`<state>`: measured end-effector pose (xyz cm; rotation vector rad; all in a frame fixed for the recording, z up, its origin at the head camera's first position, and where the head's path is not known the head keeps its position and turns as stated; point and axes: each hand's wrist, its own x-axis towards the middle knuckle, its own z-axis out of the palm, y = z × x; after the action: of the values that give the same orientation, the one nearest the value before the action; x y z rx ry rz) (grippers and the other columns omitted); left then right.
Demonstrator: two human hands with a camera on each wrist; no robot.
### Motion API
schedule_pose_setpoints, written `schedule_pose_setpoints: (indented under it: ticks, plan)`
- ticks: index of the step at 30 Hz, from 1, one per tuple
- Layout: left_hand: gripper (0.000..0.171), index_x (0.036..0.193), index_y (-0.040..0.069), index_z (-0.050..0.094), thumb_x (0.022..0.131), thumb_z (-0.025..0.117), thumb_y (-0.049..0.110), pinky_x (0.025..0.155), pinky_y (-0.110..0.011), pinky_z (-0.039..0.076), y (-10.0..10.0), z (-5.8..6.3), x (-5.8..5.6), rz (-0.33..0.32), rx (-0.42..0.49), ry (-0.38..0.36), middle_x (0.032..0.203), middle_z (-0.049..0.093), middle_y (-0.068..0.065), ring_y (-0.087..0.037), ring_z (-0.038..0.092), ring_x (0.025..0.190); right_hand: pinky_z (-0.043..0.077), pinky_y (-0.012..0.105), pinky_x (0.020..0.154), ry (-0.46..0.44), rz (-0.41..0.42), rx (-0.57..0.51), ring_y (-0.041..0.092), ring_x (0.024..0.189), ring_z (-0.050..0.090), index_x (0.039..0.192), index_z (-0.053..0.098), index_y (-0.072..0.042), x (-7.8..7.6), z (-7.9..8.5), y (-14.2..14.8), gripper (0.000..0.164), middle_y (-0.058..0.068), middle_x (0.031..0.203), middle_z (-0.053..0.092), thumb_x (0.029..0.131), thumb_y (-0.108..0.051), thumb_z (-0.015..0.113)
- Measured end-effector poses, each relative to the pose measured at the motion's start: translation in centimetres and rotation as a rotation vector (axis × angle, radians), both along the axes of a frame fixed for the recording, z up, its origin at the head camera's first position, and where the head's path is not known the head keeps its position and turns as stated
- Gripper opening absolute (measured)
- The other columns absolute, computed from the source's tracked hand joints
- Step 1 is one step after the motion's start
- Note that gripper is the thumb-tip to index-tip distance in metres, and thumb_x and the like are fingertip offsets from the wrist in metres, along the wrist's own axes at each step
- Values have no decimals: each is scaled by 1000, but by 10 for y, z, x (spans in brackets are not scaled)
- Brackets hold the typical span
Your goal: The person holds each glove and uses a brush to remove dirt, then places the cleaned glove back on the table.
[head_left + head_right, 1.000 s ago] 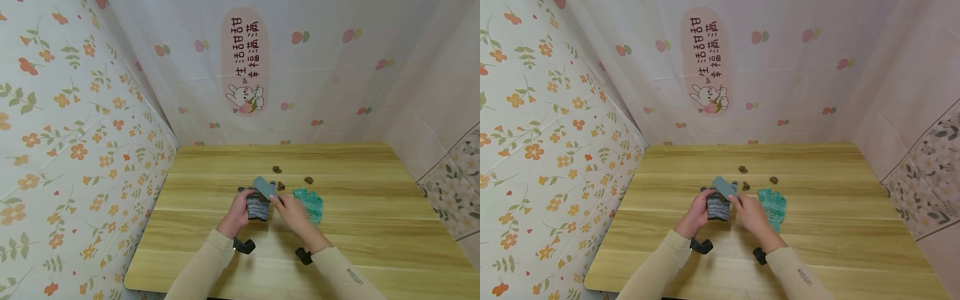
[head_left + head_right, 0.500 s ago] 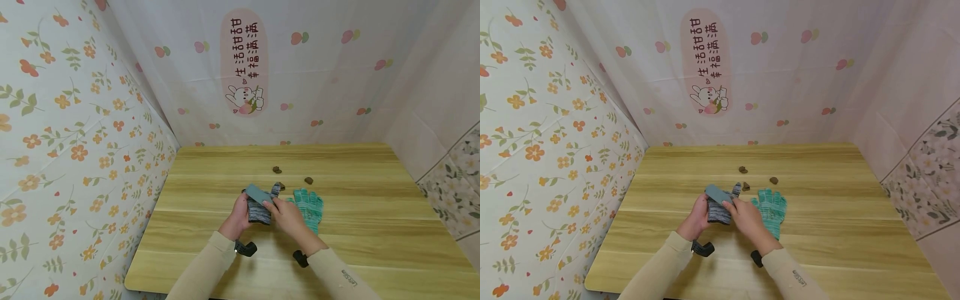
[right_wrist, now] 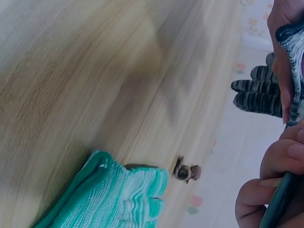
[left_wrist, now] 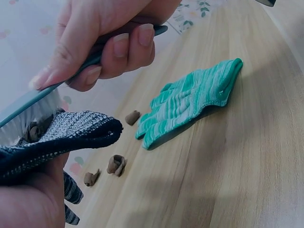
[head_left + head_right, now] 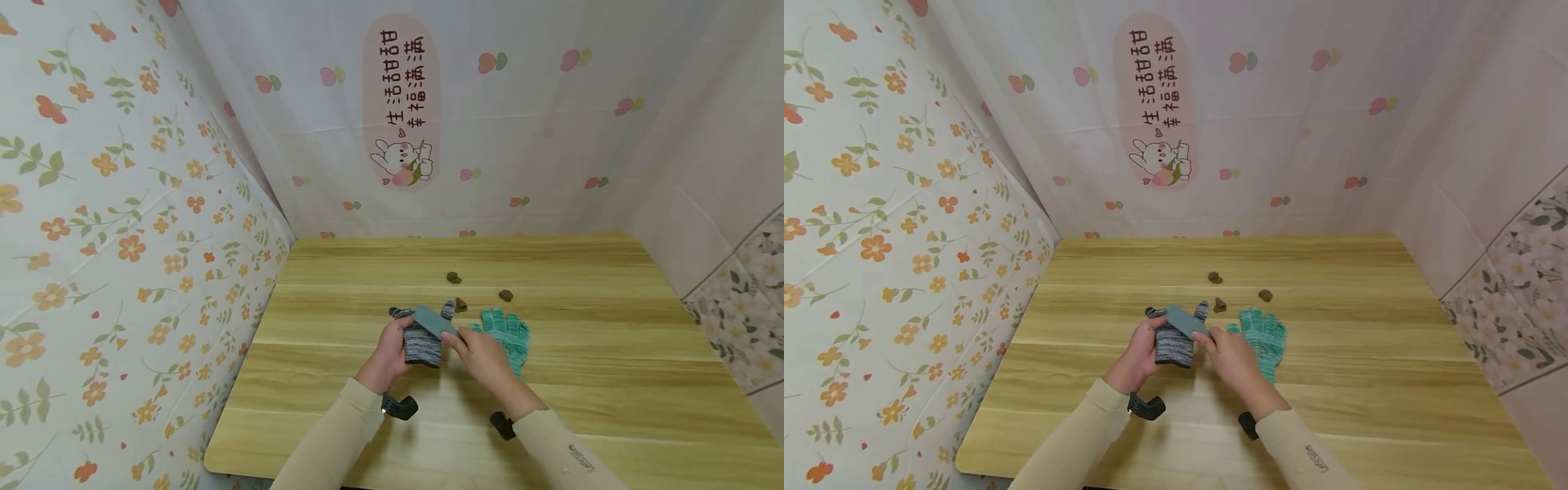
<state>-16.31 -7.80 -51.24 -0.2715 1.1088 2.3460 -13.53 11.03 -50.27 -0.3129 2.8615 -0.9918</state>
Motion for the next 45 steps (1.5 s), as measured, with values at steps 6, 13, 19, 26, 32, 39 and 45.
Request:
schedule_pose_setpoints:
  ticks: [6, 13, 19, 26, 32, 39, 45]
  plan:
    - [25, 113, 10, 49, 110, 33, 29, 71, -29, 54, -2, -2, 0, -11, 58, 22, 99, 60, -2, -13, 62, 85, 30, 29, 54, -30, 2, -27, 16, 55, 36, 78, 51, -12, -1, -1, 3, 47, 2, 63, 40, 106, -50, 45]
    - [19, 123, 9, 48, 110, 38, 19, 79, -33, 58, -1, -1, -1, -76, 104, 118, 110, 64, -5, -18, 65, 98, 31, 28, 53, -40, -81, -226, 16, 55, 36, 88, 59, -8, -6, 7, 7, 50, 4, 66, 46, 106, -51, 42]
    - [23, 126, 8, 47, 111, 35, 22, 83, -35, 56, 2, 2, 0, -99, 120, 128, 111, 63, -5, -18, 64, 100, 31, 29, 54, -23, -65, -205, 16, 55, 36, 84, 56, -8, -5, 16, 5, 56, 4, 65, 43, 105, -58, 40]
    - [41, 145, -1, 37, 110, 28, 16, 109, -42, 48, 9, 3, 1, -86, 78, 155, 128, 60, -7, -20, 59, 121, 32, 28, 56, 25, -2, -68, 15, 57, 38, 79, 54, -12, 0, 20, -3, 46, 0, 64, 39, 106, -49, 46]
    - [40, 140, -5, 45, 109, 30, 14, 107, -39, 49, 8, 1, -1, -32, 11, 143, 133, 60, -13, -24, 59, 126, 29, 28, 55, 42, 3, 21, 15, 56, 36, 78, 51, -13, 0, 14, 1, 45, 0, 63, 38, 106, -48, 47]
    - [25, 119, 4, 52, 112, 34, 21, 86, -31, 58, 4, 2, -2, -12, 12, 143, 115, 64, -7, -17, 66, 106, 27, 26, 53, 46, 13, 18, 13, 53, 31, 74, 47, -14, 2, 10, 10, 48, -1, 61, 33, 106, -50, 45]
    - [23, 119, 7, 47, 112, 35, 26, 80, -32, 57, 3, 1, -2, -2, -20, 115, 110, 60, -6, -16, 64, 99, 28, 26, 54, 58, 6, 9, 12, 53, 31, 72, 46, -14, 1, 5, 15, 50, -2, 61, 33, 105, -52, 45]
